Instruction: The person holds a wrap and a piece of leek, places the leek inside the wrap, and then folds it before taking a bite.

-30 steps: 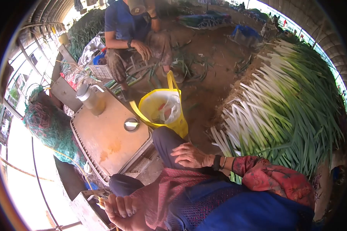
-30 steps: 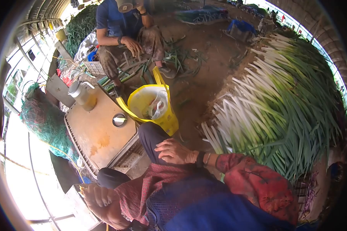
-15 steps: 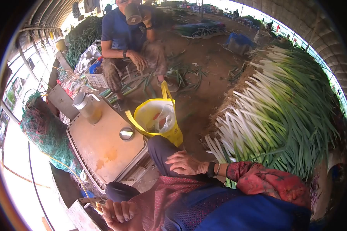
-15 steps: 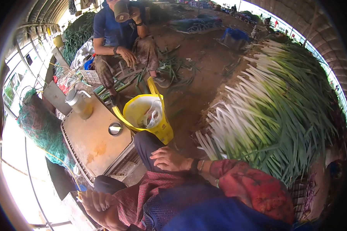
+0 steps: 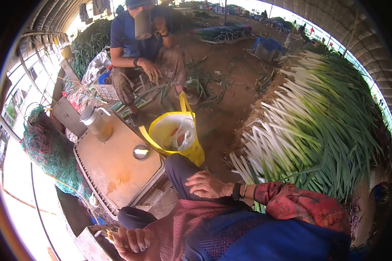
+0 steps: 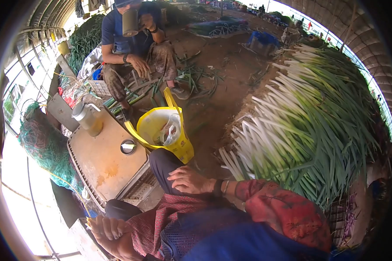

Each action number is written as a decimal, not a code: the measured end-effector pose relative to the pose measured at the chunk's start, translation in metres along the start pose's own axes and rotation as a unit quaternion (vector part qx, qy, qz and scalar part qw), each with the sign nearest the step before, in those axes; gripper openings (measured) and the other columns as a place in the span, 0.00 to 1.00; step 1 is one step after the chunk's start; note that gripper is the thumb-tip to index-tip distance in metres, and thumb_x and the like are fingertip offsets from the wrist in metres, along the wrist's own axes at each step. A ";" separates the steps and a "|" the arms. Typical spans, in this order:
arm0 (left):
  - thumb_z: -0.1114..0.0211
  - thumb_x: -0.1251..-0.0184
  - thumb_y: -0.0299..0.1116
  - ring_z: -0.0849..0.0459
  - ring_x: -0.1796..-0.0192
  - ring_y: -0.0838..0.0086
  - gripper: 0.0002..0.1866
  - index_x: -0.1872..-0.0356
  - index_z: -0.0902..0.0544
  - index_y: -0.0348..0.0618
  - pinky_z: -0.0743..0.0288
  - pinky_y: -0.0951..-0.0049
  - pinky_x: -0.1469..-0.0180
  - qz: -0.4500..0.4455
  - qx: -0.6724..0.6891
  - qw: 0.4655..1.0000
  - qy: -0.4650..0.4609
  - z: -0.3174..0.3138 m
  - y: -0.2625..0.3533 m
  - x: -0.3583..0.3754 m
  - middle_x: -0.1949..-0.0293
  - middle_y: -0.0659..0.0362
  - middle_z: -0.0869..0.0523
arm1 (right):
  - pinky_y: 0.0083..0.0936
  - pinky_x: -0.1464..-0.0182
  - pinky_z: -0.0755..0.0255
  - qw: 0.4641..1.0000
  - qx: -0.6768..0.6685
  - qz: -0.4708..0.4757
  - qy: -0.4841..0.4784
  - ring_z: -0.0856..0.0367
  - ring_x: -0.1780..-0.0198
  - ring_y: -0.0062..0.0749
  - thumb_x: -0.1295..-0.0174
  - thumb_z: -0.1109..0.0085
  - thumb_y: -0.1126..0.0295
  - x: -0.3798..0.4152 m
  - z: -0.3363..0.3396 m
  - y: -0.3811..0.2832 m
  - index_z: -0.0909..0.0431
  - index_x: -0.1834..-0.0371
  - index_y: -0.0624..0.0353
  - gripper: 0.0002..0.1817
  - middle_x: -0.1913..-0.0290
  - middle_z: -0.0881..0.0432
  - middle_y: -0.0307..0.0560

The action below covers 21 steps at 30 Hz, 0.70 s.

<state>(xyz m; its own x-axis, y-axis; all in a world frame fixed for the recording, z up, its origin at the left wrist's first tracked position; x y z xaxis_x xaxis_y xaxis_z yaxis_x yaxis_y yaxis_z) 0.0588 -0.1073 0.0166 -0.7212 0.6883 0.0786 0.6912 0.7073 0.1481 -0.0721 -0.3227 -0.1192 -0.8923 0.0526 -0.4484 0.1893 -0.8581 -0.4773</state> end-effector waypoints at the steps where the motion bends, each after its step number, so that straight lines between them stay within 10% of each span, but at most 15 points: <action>1: 0.48 0.20 0.39 0.50 0.84 0.81 0.22 0.81 0.37 0.52 0.51 0.76 0.75 0.001 0.005 1.000 -0.003 0.000 -0.001 0.000 0.88 0.68 0.45 | 0.42 0.29 0.41 1.000 -0.002 0.001 0.001 0.29 0.32 0.35 0.35 0.41 0.66 0.000 0.001 0.000 0.17 0.58 0.50 0.06 0.38 0.22 0.39; 21: 0.44 0.22 0.44 0.47 0.82 0.83 0.21 0.79 0.34 0.55 0.49 0.77 0.73 -0.020 0.006 0.998 0.061 0.001 -0.003 0.001 0.88 0.71 0.42 | 0.39 0.31 0.37 1.000 -0.009 -0.001 0.000 0.26 0.34 0.36 0.40 0.37 0.68 -0.003 0.003 0.000 0.17 0.62 0.52 0.05 0.41 0.19 0.39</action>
<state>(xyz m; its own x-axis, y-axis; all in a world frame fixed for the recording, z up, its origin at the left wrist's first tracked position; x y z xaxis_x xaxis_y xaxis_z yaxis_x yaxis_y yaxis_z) 0.0557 -0.1086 0.0147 -0.7475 0.6359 0.1921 0.6622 0.7360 0.1407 -0.0701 -0.3245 -0.1158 -0.8925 0.0551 -0.4476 0.1941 -0.8489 -0.4916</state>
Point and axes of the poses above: each hand's wrist, its own x-axis away from the middle knuckle, its own z-axis out of the back of the hand, y = z × x, the point moved 9 cm from there along -x, towards the middle knuckle
